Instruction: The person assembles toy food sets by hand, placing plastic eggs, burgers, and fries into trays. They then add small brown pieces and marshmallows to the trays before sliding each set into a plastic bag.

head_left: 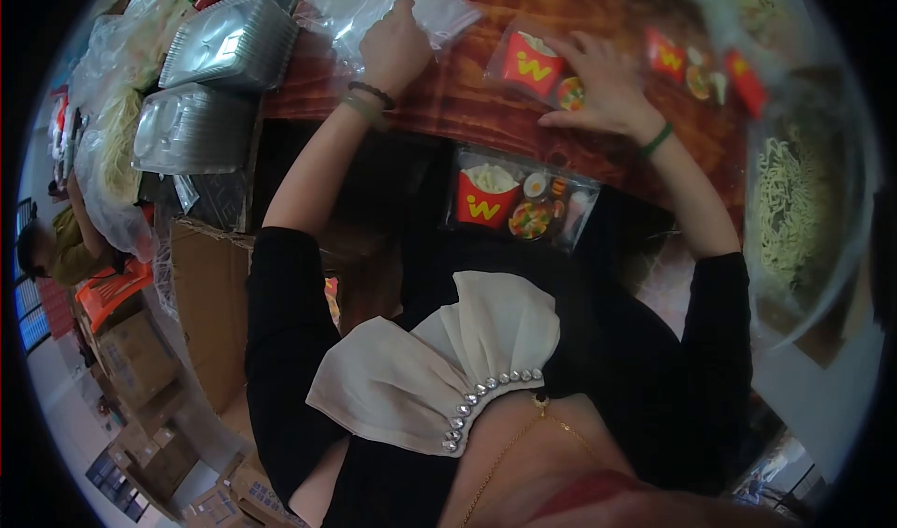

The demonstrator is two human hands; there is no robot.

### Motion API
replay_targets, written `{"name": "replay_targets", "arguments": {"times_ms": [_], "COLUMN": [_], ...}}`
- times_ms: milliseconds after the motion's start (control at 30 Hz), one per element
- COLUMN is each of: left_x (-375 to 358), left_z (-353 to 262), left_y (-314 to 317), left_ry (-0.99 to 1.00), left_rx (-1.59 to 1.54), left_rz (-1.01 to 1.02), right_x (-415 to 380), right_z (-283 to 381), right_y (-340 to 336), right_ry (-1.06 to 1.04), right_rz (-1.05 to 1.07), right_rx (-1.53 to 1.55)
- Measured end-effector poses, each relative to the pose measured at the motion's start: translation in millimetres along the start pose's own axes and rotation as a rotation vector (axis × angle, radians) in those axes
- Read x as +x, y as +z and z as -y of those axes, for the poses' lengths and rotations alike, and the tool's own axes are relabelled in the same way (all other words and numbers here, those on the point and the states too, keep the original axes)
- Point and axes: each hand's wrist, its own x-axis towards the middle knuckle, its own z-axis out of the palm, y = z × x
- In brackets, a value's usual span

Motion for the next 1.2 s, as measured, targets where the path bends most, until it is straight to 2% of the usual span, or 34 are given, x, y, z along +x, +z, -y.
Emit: {"name": "replay_targets", "arguments": {"times_ms": [200,333,433,533,600,767,833,867,1000,1067,1200], "left_x": [0,0,1,1,1,-3,-9,-11,-9,-7,-3], "left_z": [-23,-22,-19,-23,-30,-36,-29,-23,-13,-14,-21], "left_y": [-26,-17,-3,12,18,13,8,12,15,14,13], "left_ry": [0.201,0.231,0.242,0.189,0.266,0.443,0.269,0.262,0.263,0.077,0.088], "left_rx": [0.130,0.156,0.232,0.129,-0.068,-0.087,0.009,-0.073,-0.178,-0.312,-0.298], "left_rz": [0.018,0.072,0.016,-0.077,-0.203,-0.322,-0.100,-0.073,-0.165,-0.008,0.025], "right_x": [7,7,9,11,12,6,3,2,-4,-5,11], "right_z": [6,6,6,8,9,5,1,-2,-4,2,15], "right_y": [6,4,3,3,2,4,7,10,-1,-12,-27], "right_ry": [0.020,0.014,-0.006,0.001,0.015,0.015,0.016,0.000,-0.074,-0.121,-0.220], "right_rz": [0.017,0.008,0.002,0.023,0.014,-0.012,-0.017,-0.024,0.021,0.016,0.021], "right_rx": [0.024,-0.007,-0.004,0.014,0.008,0.025,0.029,0.045,0.129,0.149,0.226]}}
